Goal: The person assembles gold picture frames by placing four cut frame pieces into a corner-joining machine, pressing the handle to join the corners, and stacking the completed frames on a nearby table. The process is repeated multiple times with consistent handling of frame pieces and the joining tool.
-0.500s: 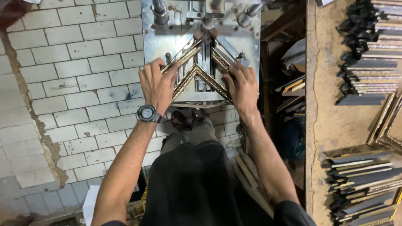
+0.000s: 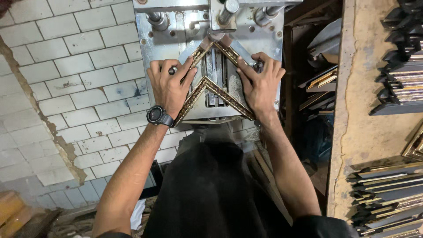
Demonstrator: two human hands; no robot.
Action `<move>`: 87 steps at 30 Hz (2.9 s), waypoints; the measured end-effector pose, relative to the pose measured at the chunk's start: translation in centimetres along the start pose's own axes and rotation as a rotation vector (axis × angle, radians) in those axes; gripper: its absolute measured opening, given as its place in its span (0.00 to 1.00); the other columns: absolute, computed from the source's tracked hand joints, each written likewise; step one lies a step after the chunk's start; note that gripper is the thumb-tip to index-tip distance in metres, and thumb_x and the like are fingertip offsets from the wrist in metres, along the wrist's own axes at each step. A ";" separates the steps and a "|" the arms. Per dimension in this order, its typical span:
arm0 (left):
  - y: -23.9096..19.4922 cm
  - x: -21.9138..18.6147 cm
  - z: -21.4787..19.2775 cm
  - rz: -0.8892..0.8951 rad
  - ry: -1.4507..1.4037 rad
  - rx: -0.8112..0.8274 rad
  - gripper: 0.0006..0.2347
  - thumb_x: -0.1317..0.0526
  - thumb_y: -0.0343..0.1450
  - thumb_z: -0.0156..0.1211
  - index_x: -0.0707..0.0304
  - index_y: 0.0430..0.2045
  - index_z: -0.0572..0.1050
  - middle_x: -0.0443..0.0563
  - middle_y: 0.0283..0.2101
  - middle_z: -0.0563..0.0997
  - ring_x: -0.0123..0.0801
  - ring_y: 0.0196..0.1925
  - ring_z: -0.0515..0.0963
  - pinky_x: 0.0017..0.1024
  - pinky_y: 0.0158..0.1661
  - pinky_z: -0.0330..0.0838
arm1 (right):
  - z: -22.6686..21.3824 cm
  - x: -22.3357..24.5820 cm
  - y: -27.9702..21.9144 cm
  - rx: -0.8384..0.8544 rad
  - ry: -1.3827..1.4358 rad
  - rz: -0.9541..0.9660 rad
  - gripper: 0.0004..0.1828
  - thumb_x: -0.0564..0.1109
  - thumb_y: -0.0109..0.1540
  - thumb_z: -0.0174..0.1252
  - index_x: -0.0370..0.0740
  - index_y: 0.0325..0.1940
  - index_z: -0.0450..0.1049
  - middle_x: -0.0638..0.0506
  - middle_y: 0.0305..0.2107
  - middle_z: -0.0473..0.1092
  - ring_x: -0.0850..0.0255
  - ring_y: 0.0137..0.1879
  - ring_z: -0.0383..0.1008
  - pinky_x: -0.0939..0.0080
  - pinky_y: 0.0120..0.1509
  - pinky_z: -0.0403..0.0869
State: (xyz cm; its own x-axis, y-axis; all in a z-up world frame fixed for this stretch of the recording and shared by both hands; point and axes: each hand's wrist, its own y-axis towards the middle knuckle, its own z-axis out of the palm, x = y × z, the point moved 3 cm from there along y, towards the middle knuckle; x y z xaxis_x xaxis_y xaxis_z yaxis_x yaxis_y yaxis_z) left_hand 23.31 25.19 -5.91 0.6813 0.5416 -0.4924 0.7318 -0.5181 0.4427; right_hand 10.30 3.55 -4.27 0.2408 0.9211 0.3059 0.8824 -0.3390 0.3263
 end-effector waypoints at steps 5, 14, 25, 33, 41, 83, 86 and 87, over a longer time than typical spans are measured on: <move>-0.4 -0.3 -0.2 0.009 -0.008 0.000 0.08 0.58 0.73 0.74 0.49 0.46 0.85 0.41 0.36 0.72 0.38 0.45 0.66 0.38 0.49 0.62 | -0.3 0.4 -0.8 -0.006 -0.012 -0.042 0.15 0.49 0.68 0.69 0.55 0.60 0.82 0.54 0.49 0.66 0.53 0.56 0.60 0.51 0.58 0.58; -1.3 -0.1 0.2 0.002 0.035 -0.019 0.08 0.57 0.73 0.74 0.48 0.45 0.86 0.43 0.32 0.70 0.38 0.40 0.63 0.37 0.44 0.59 | 0.4 0.0 -1.2 -0.059 -0.043 -0.080 0.14 0.50 0.67 0.71 0.53 0.57 0.83 0.55 0.43 0.65 0.54 0.47 0.57 0.52 0.52 0.58; -1.9 -0.4 -0.1 -0.006 0.016 -0.019 0.06 0.57 0.72 0.74 0.48 0.40 0.87 0.42 0.30 0.70 0.37 0.39 0.64 0.37 0.43 0.59 | -0.1 0.5 -1.2 -0.090 0.005 -0.070 0.09 0.48 0.65 0.73 0.45 0.44 0.82 0.53 0.42 0.67 0.54 0.48 0.59 0.52 0.52 0.58; 0.2 -2.3 -1.8 -0.050 0.058 -0.001 0.06 0.56 0.72 0.74 0.46 0.41 0.86 0.42 0.33 0.70 0.39 0.41 0.65 0.40 0.42 0.57 | 0.2 0.6 -1.2 -0.078 -0.066 -0.058 0.08 0.51 0.67 0.71 0.50 0.46 0.82 0.54 0.44 0.68 0.52 0.51 0.61 0.49 0.55 0.59; -3.3 -4.2 0.5 0.460 0.100 0.118 0.19 0.50 0.66 0.69 0.53 0.49 0.84 0.55 0.52 0.81 0.44 0.59 0.72 0.53 0.47 0.62 | -3.5 4.0 -1.0 -0.067 -0.236 -0.144 0.11 0.54 0.64 0.68 0.46 0.39 0.80 0.51 0.53 0.69 0.49 0.64 0.63 0.41 0.64 0.59; -1.4 -0.1 1.0 -0.080 0.067 -0.074 0.06 0.52 0.70 0.75 0.45 0.36 0.87 0.37 0.29 0.73 0.36 0.40 0.63 0.37 0.40 0.55 | 1.0 -0.5 -1.3 -0.085 -0.007 -0.096 0.12 0.52 0.68 0.70 0.50 0.54 0.82 0.54 0.40 0.66 0.55 0.46 0.56 0.53 0.51 0.57; -0.7 -0.2 0.9 -0.067 0.035 -0.077 0.07 0.52 0.70 0.75 0.46 0.36 0.87 0.37 0.27 0.72 0.35 0.39 0.63 0.37 0.40 0.55 | 0.8 -0.5 -0.7 -0.093 0.030 -0.082 0.10 0.51 0.68 0.70 0.47 0.49 0.81 0.53 0.41 0.67 0.54 0.48 0.59 0.51 0.53 0.58; -0.8 0.0 0.9 -0.066 0.053 -0.066 0.06 0.52 0.70 0.76 0.46 0.35 0.87 0.37 0.27 0.72 0.35 0.38 0.63 0.37 0.39 0.55 | 0.9 -0.3 -0.8 -0.087 0.021 -0.078 0.09 0.50 0.67 0.70 0.47 0.48 0.81 0.53 0.41 0.67 0.53 0.47 0.59 0.50 0.52 0.58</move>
State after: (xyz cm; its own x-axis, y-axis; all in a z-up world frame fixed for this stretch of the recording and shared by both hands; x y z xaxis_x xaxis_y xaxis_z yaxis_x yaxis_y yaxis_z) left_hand 22.65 25.04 -6.91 0.6305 0.6079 -0.4826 0.7731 -0.4365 0.4601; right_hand 9.84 3.70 -5.44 0.1633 0.9414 0.2951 0.8597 -0.2826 0.4256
